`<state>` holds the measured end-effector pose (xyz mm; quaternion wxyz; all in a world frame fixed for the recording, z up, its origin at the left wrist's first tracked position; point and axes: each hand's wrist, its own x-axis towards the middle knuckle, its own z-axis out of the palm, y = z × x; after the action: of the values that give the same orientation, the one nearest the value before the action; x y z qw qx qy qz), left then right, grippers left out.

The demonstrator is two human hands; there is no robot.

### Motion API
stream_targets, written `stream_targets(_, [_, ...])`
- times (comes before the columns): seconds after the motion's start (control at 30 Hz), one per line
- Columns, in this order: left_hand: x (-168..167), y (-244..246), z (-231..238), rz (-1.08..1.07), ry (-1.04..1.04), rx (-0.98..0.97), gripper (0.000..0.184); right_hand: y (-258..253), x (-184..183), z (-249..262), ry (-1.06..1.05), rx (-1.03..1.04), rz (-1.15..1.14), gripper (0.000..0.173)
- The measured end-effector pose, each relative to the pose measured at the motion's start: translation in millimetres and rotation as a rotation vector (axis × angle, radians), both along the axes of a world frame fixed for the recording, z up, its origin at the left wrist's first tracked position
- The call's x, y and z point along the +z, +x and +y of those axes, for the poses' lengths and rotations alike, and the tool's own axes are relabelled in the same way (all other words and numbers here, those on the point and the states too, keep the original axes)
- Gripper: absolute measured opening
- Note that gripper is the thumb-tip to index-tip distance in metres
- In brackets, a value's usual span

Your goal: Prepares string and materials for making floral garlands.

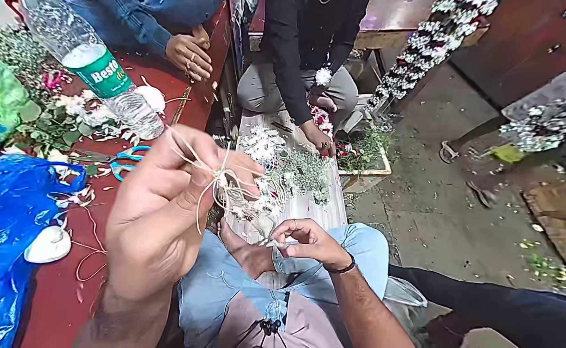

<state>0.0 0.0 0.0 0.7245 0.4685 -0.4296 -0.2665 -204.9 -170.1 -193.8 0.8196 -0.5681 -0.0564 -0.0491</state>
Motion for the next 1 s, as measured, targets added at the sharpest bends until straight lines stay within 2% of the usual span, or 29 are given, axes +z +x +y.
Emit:
stream_targets(0.07, [-17.9, 0.2, 11.4, 0.074, 0.06, 0.018, 0.017, 7.8, 23.1, -2.2, 0.076, 0.02, -0.07, 0.034])
stream_targets(0.13, [-46.5, -2.6, 25.7, 0.166, 0.141, 0.007, 0.02, 5.0, 42.7, -5.6, 0.066, 0.016, -0.1, 0.026])
stream_targets(0.2, [-81.6, -10.7, 36.0, 0.268, 0.194, -0.049, 0.021, -1.3, 55.8, -8.2, 0.017, -0.016, -0.101, 0.017])
stream_targets(0.27, [-112.6, -22.9, 44.6, 0.339, 0.283, -0.158, 0.022, -5.6, 63.6, -9.1, -0.021, -0.06, -0.094, 0.015])
stream_targets(0.37, [-139.0, -46.2, 56.5, 0.282, 0.456, -0.324, 0.023, -11.1, 68.6, -10.8, -0.105, -0.086, -0.085, 0.017])
stream_targets(0.47, [-151.8, -49.1, 67.0, 0.19, 0.435, -0.383, 0.023, -23.1, 58.0, -19.0, -0.116, -0.173, -0.076, 0.017])
stream_targets(0.57, [-151.9, -41.8, 77.3, 0.112, 0.388, -0.359, 0.028, -40.6, 22.9, -30.0, -0.053, -0.233, 0.01, 0.016])
stream_targets(0.67, [-152.6, -39.1, 81.8, 0.109, 0.355, -0.413, 0.029, -46.6, -34.0, -41.5, -0.11, -0.066, 0.277, 0.023])
stream_targets(0.73, [-155.7, -42.7, 80.3, 0.113, 0.359, -0.458, 0.028, -33.4, -82.3, -47.3, -0.305, -0.08, 0.576, 0.022])
stream_targets(0.83, [-161.1, -52.6, 73.8, 0.127, 0.365, -0.474, 0.025, 2.3, -156.3, -63.7, -0.767, -0.247, 0.962, 0.025])
stream_targets(0.9, [-162.0, -57.3, 71.2, 0.124, 0.383, -0.453, 0.023, 25.9, -181.1, -75.2, -0.989, -0.284, 1.068, 0.036])
stream_targets(1.0, [-163.2, -61.4, 72.1, 0.116, 0.421, -0.405, 0.024, 47.0, -205.5, -82.1, -1.196, -0.212, 1.099, 0.061])
